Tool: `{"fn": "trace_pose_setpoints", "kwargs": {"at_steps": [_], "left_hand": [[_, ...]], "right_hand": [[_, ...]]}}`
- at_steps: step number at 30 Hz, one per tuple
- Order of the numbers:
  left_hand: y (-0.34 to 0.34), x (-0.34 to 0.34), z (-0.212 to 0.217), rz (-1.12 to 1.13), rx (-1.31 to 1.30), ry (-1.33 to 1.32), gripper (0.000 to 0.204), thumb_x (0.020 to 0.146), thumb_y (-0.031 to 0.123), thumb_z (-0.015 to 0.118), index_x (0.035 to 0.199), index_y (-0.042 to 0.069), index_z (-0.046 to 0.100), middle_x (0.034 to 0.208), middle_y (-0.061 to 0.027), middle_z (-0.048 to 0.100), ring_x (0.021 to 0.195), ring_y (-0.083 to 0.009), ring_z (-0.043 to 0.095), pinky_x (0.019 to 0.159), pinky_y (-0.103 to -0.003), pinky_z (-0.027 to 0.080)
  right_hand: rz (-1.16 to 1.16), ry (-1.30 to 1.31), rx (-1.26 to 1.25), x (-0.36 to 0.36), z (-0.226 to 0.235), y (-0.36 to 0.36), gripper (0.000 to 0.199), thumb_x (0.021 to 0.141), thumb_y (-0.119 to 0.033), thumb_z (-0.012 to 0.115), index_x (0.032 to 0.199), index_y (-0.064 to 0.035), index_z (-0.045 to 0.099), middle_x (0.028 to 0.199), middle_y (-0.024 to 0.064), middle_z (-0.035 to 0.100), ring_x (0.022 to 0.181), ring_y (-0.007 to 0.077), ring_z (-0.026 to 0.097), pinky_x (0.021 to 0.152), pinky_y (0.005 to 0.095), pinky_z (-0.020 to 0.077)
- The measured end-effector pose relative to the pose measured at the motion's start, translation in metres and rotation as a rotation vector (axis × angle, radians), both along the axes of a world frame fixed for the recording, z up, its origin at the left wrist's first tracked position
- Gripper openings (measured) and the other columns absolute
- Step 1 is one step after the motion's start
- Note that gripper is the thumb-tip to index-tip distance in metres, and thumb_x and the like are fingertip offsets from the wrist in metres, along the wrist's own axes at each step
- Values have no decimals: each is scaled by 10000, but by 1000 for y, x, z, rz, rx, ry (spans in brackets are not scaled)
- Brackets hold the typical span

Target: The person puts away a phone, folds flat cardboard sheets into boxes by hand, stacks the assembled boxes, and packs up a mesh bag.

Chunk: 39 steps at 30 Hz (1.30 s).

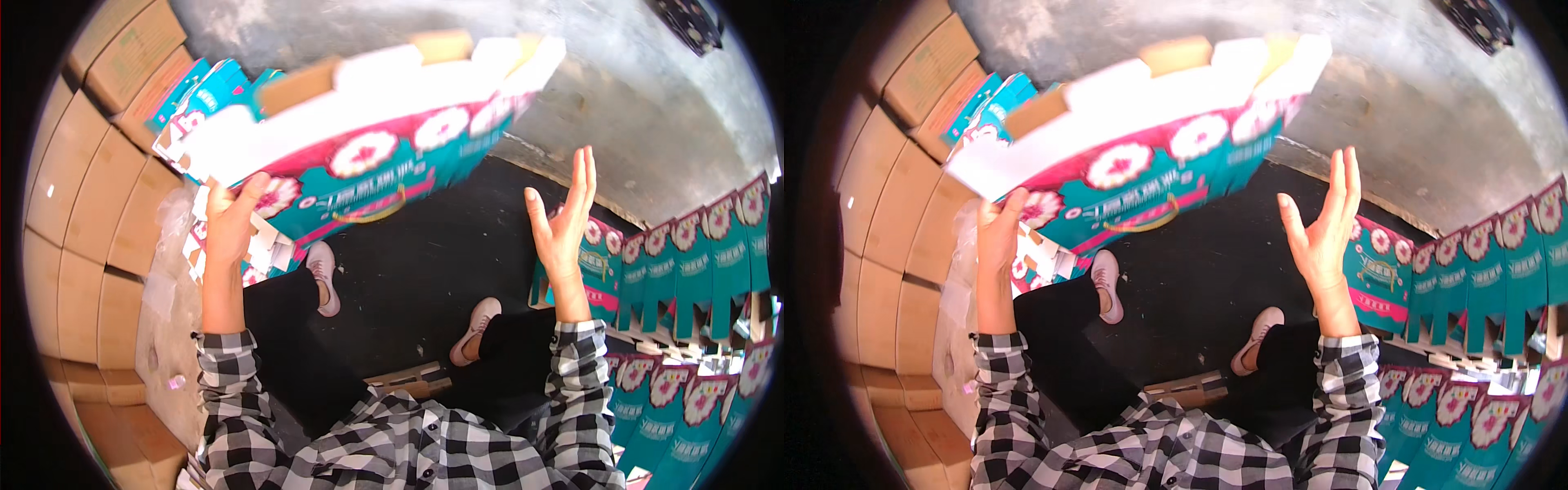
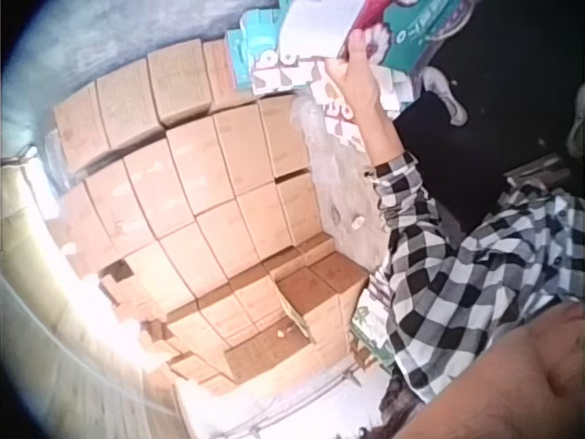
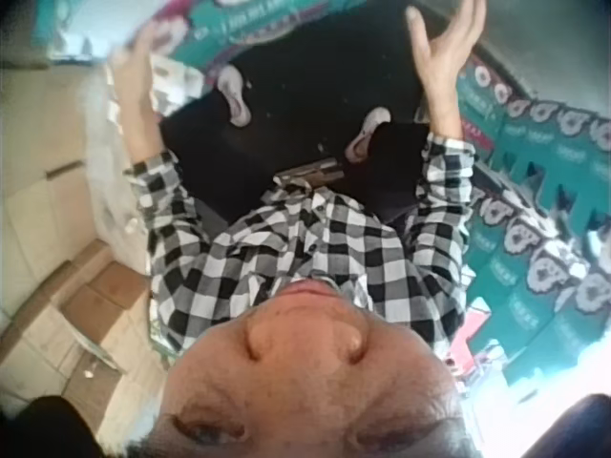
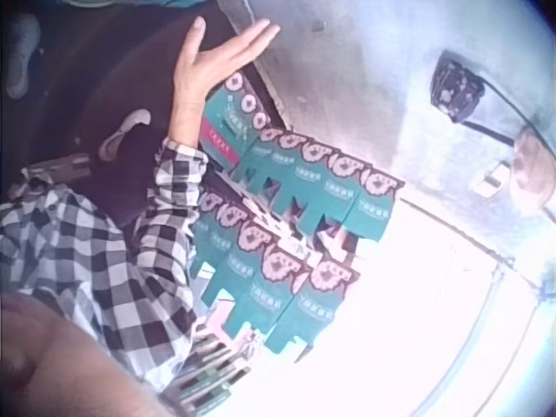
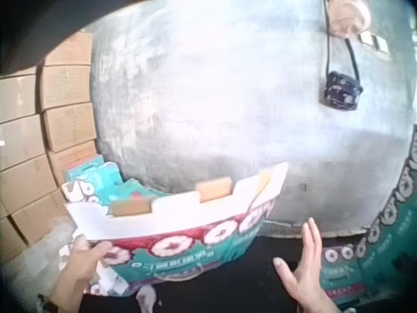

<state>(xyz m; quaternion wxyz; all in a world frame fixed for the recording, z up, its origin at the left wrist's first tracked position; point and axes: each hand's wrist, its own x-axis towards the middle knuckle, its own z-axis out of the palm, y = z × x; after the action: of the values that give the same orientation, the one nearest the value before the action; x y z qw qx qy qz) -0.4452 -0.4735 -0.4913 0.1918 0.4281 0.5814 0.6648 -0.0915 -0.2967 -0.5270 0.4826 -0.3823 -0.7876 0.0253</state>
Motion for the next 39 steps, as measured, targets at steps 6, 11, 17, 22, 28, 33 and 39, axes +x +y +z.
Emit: {"fn": "trace_pose_setpoints", "kwargs": {"at_steps": [6,11,17,22,28,33,39], "left_hand": [[49,6,-39,-394,-399,119,264,836,96,624,1077,-2,580,951,-46,638,842,-99,580,746,-256,479],[77,14,-62,-457,-368,179,323,818,151,654,1080,-15,565,916,-55,648,851,-130,582,795,-287,465],[102,45,-98,78,-228,747,672,739,230,722,1258,-26,382,1263,-242,422,1181,-370,419,994,-403,355],[79,78,-105,-363,-349,766,823,682,316,753,1297,-40,338,1270,-253,407,1196,-386,403,1012,-410,340],[59,132,-117,-628,-596,621,1110,695,452,729,1414,-31,36,1425,-275,195,1322,-375,260,1079,-395,266],[65,136,-139,-462,-468,496,851,831,292,577,1423,18,30,1385,-271,264,1208,-414,400,953,-421,411],[52,126,-125,-435,-486,496,769,814,84,487,1446,110,50,1433,-197,238,1237,-410,362,995,-406,371]], "right_hand": [[469,-267,-311,5,-9,13,607,761,-291,706,1259,-24,484,1215,179,540,1147,311,511,965,380,397],[628,-396,-1093,2,-33,20,368,881,-329,595,1066,-11,622,864,59,655,806,103,553,752,261,448],[475,-263,-1187,3,-53,36,351,906,-342,564,996,-11,639,763,-30,601,719,57,505,669,244,438],[350,19,-1352,-12,-73,42,415,895,-402,551,1024,-11,605,859,29,617,753,98,541,643,266,457],[483,393,-1529,-32,-92,19,403,916,-347,526,1174,-38,531,1074,90,614,935,214,615,776,370,520],[477,376,-1510,-37,-82,13,354,931,-270,495,1160,-2,520,1072,114,609,941,239,617,762,374,530],[333,314,-1343,-8,-101,51,313,924,-276,486,1021,11,565,930,105,644,790,204,643,660,336,543]]}}
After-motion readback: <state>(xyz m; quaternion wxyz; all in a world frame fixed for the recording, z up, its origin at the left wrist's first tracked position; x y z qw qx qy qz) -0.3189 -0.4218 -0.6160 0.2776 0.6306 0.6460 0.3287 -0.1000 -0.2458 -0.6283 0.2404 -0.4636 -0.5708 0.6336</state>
